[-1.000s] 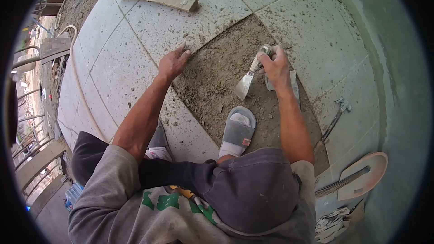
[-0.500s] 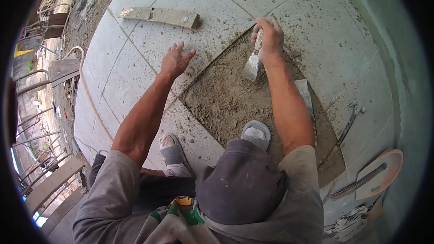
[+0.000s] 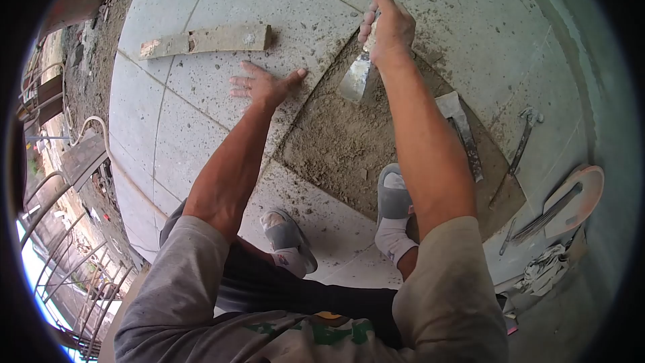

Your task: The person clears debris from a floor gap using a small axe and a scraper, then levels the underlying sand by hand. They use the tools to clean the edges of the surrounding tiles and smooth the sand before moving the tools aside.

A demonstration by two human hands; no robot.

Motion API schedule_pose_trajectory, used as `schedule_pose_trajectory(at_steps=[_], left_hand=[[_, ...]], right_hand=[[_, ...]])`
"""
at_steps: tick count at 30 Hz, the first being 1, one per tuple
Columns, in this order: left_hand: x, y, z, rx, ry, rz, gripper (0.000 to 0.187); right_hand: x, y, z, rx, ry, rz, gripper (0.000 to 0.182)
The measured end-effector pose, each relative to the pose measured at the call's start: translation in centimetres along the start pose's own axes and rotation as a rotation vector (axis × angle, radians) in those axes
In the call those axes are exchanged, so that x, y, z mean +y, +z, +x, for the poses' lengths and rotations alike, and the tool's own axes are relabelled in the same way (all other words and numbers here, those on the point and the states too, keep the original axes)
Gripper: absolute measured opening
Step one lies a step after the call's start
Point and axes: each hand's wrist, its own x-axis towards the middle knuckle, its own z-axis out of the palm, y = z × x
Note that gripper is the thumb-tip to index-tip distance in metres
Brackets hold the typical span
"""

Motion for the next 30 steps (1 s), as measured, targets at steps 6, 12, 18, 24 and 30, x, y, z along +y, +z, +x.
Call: schedule_pose_trajectory(at_steps=[6,12,18,24,30], left_hand=[[-0.1,0.2,0.8,-0.003,-0.001,-0.038,0.153],[0.1,0.2,1.0,-0.014,-0.012,-0.019,0.154],[-0.1,0.4,1.4,-0.02,0.002,-0.03,0.155],[0.2,0.4,1.4,0.008,-0.02,0.017,0.156],[-0.1,0.3,1.3,-0.026,0.003,-0.017,0.155]], right_hand=[[2.5,-1.2,0.1,0.203,-0.1,0.133,0.023],[6.8,0.7,-1.1,0.24,-0.178,0.062,0.024],[2.4,0.3,-0.7,0.32,-0.292,0.192,0.019],[10.3,3.1,-3.5,0.277,-0.037,0.105,0.015],[1.6,0.2,-0.6,0.333,-0.399,0.135,0.022]])
